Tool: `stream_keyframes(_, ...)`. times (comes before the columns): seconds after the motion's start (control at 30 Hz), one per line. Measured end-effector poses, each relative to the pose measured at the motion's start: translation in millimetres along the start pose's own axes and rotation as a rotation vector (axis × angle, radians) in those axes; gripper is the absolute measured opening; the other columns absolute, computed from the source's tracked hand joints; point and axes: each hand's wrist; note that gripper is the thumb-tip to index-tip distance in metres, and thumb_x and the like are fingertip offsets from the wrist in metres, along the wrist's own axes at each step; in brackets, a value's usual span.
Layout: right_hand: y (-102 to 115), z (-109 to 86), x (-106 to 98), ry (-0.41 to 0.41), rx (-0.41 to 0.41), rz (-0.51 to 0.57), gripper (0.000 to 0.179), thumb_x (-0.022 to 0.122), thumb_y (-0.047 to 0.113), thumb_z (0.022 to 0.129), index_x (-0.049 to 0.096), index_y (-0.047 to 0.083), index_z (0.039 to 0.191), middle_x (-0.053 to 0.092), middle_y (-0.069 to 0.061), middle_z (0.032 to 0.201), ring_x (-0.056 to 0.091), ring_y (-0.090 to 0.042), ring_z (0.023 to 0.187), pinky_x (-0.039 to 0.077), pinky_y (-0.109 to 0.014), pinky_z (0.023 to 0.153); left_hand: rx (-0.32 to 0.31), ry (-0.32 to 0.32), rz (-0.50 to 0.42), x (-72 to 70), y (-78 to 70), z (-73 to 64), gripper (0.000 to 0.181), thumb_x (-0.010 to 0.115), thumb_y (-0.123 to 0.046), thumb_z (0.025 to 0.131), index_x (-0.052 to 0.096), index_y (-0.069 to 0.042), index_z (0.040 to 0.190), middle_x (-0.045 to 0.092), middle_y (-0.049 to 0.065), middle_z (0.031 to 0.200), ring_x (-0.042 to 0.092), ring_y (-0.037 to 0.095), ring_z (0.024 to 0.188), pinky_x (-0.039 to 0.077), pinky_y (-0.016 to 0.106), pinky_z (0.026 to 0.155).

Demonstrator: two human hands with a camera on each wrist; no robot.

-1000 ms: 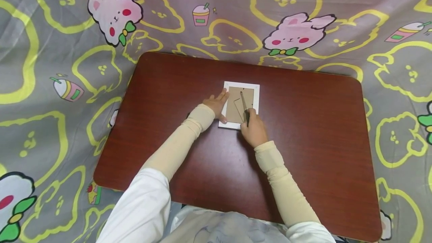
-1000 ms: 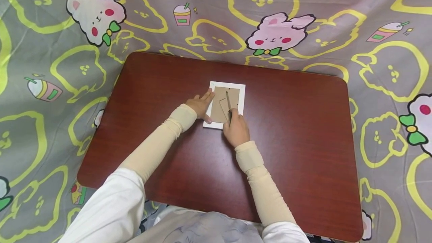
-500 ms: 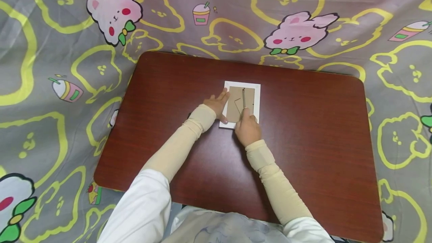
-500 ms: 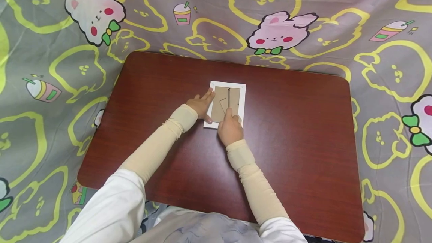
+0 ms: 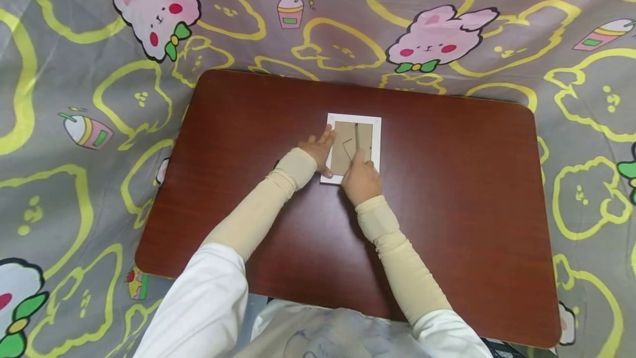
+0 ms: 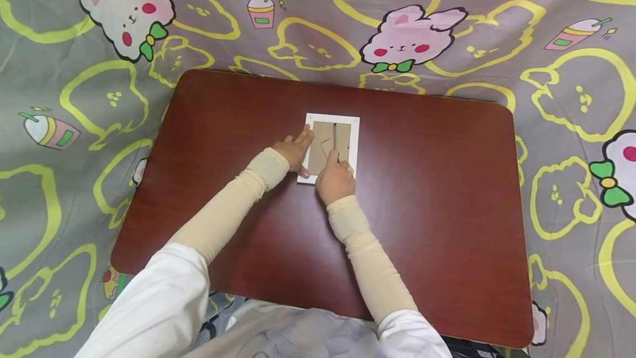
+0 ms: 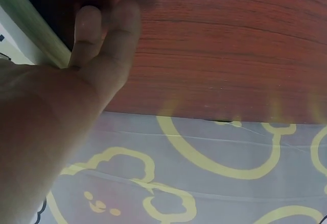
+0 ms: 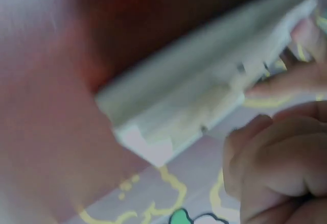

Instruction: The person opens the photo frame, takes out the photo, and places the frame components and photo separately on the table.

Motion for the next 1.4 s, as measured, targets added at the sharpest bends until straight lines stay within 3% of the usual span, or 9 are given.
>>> stream_keyframes(0.27,13,23.6,-49,0.038,-0.022,-0.011,0.017,0.048,0.013,0.096,0.054,0.001,0.108,0.065,-0.028,0.078,0.066,-0.053,0.074,0.053,-0.062,0.060,0.006,0.005,-0.018,-3.3,7.4,-2.2,0.127,0.085,-0.043,0.076,-0.002,-0.014,0.164,-0.013,0.007,0.168,0.026,0.041,0.144,0.037,0.056,0.106)
stream_keyframes(0.53,11,56.2,-89,0.142,-0.006,-0.013,0.029,0.047,0.013,0.085,0.065,0.005,0.106,0.070,-0.023,0.102,0.064,-0.051,0.096,0.051,-0.063,0.075,0.009,0.021,-0.013,-4.3,7.1,-3.1,0.124,0.083,-0.043,0.080,-0.004,-0.014,0.163,-0.016,0.005,0.168,0.022,0.041,0.146,0.031,0.057,0.111)
stream_keyframes(0.77,13,87.8,-119,0.221,-0.054,-0.022,0.023,0.048,0.010,0.079,0.069,0.003,0.087,0.066,-0.015,0.088,0.060,-0.037,0.081,0.050,-0.055,0.071,0.018,0.026,-0.024,-3.6,5.9,-3.2,0.125,0.084,-0.043,0.079,-0.004,-0.014,0.163,-0.016,0.005,0.167,0.020,0.043,0.147,0.029,0.059,0.112)
stream_keyframes(0.9,17,104.2,-133,0.277,-0.057,-0.024,0.028,0.050,0.011,0.083,0.073,0.001,0.094,0.069,-0.015,0.094,0.061,-0.034,0.086,0.051,-0.051,0.076,0.027,0.017,-0.025,-1.9,6.3,-2.6,0.125,0.084,-0.044,0.079,-0.004,-0.014,0.163,-0.015,0.007,0.168,0.021,0.044,0.146,0.033,0.058,0.109)
stream_keyframes(1.0,19,117.1,-141,0.308,-0.055,-0.028,0.028,0.051,0.012,0.085,0.074,0.000,0.096,0.070,-0.014,0.094,0.061,-0.032,0.084,0.050,-0.046,0.072,0.026,0.007,-0.018,-1.3,6.1,-2.6,0.125,0.084,-0.044,0.078,-0.003,-0.013,0.163,-0.013,0.007,0.168,0.023,0.043,0.146,0.035,0.057,0.108)
stream_keyframes(1.2,22,142.2,-154,0.353,-0.094,-0.056,0.015,0.050,0.010,0.076,0.060,0.009,0.065,0.053,0.000,0.062,0.045,-0.020,0.060,0.037,-0.034,0.054,0.032,-0.003,-0.018,-1.8,2.9,-1.4,0.126,0.085,-0.044,0.077,-0.002,-0.012,0.163,-0.012,0.008,0.168,0.026,0.042,0.144,0.036,0.055,0.108)
stream_keyframes(1.27,24,149.2,-157,0.373,-0.075,-0.064,0.014,0.052,0.009,0.074,0.052,0.011,0.060,0.047,0.002,0.058,0.043,-0.018,0.057,0.036,-0.033,0.052,0.043,-0.002,-0.030,-1.8,3.1,-1.3,0.127,0.085,-0.043,0.077,-0.002,-0.012,0.163,-0.012,0.008,0.168,0.025,0.042,0.144,0.036,0.056,0.108)
stream_keyframes(1.4,37,163.1,-157,0.446,-0.003,-0.023,0.008,0.056,0.007,0.078,0.056,0.007,0.071,0.054,-0.002,0.067,0.052,-0.016,0.054,0.046,-0.030,0.050,0.024,0.018,-0.033,-0.3,11.1,-1.9,0.128,0.085,-0.044,0.077,-0.005,-0.013,0.163,-0.016,0.007,0.167,0.023,0.043,0.145,0.035,0.057,0.108)
Point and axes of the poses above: each hand's wrist, its own z-axis towards the middle knuckle, its own x-axis out of the palm, y = z × x
